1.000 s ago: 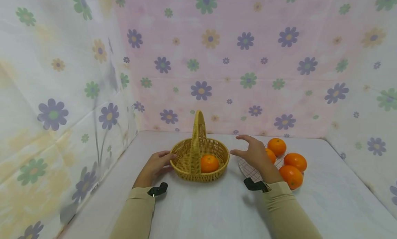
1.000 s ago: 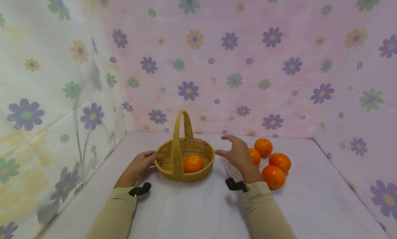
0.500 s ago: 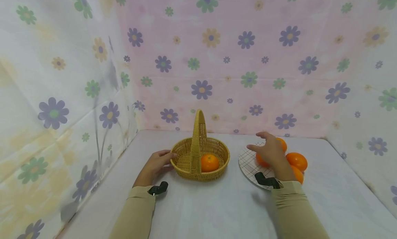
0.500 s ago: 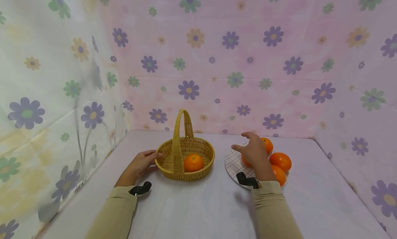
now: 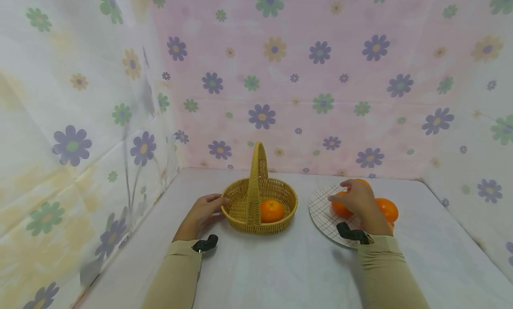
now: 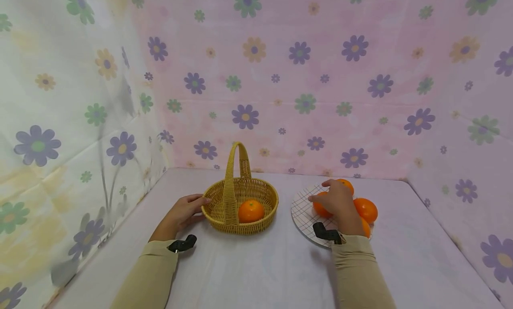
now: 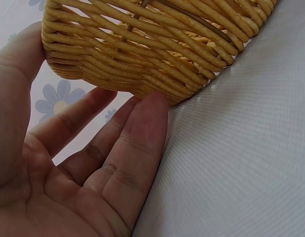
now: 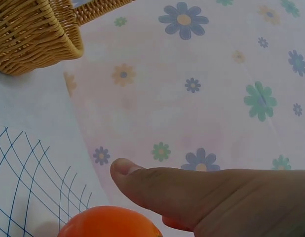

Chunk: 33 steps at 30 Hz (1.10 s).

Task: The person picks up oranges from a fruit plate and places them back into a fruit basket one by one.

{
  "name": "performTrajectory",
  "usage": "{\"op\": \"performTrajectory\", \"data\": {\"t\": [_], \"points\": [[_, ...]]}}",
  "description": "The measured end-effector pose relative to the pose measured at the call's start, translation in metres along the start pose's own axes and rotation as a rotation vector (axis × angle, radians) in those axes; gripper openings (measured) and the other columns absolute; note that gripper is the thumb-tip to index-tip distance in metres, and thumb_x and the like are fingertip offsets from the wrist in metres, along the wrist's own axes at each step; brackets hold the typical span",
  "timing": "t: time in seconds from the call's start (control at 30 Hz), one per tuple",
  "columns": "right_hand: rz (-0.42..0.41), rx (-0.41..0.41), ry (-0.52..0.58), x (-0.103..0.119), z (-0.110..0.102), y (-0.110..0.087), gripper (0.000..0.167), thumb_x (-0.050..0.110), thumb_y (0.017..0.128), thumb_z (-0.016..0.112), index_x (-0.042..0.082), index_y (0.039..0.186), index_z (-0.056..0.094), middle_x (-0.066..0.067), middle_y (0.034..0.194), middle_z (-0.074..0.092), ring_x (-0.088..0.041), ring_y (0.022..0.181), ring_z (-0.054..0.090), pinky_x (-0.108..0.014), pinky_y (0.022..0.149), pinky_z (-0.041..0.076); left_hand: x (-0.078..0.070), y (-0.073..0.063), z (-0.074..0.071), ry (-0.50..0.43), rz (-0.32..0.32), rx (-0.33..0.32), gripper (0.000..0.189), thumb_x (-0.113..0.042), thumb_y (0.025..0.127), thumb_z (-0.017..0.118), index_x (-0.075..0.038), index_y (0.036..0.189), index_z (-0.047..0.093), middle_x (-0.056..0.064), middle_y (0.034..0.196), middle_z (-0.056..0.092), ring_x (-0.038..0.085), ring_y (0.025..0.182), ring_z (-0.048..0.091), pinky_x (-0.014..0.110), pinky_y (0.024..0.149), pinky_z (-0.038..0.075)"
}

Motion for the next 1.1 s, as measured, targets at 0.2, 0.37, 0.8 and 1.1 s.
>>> {"op": "performTrajectory", "data": {"t": [0.2, 0.37, 0.8, 1.1], "points": [[0.105, 0.098, 0.073, -0.004, 0.01, -0.004, 0.078, 0.04, 0.085, 0.082, 0.003, 0.147, 0.05, -0.028, 0.141, 0.053, -0.043, 0.123, 0.049, -0.059, 0.108, 0.046, -0.001, 0.0, -0.003, -0.001, 0.006, -0.008, 0.057, -0.036, 0.09, 0.077, -0.008, 0.137, 0.063, 0.013, 0.133, 0.066, 0.024, 0.112, 0.069, 0.038, 0.093, 0.062], [0.142, 0.127, 0.101, -0.005, 0.017, -0.006, 0.082, 0.035, 0.082, 0.083, 0.005, 0.149, 0.047, -0.025, 0.14, 0.054, -0.04, 0.118, 0.05, -0.058, 0.106, 0.048, -0.002, -0.002, -0.005, 0.011, -0.001, -0.014, 0.059, -0.037, 0.09, 0.077, -0.008, 0.138, 0.062, 0.013, 0.134, 0.066, 0.025, 0.113, 0.069, 0.039, 0.094, 0.062], [0.175, 0.148, 0.094, -0.008, 0.021, -0.009, 0.087, 0.029, 0.082, 0.087, 0.002, 0.151, 0.042, -0.027, 0.143, 0.05, -0.042, 0.118, 0.05, -0.062, 0.108, 0.047, 0.004, -0.002, -0.004, -0.019, 0.009, -0.021, 0.055, -0.032, 0.09, 0.077, -0.007, 0.137, 0.063, 0.014, 0.131, 0.067, 0.024, 0.109, 0.071, 0.038, 0.089, 0.063], [0.148, 0.13, 0.068, -0.008, 0.016, -0.01, 0.089, 0.03, 0.081, 0.086, -0.002, 0.152, 0.041, -0.028, 0.141, 0.051, -0.043, 0.117, 0.05, -0.061, 0.107, 0.047, 0.001, -0.002, 0.0, -0.016, 0.01, -0.026, 0.055, -0.034, 0.09, 0.078, -0.008, 0.135, 0.064, 0.014, 0.129, 0.068, 0.025, 0.109, 0.07, 0.038, 0.09, 0.063]]}}
Point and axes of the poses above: each hand's wrist, its own y-axis towards the middle knuckle, its own z-axis out of the palm, x = y × z, the point moved 7 cm from there along y, towards the middle knuckle
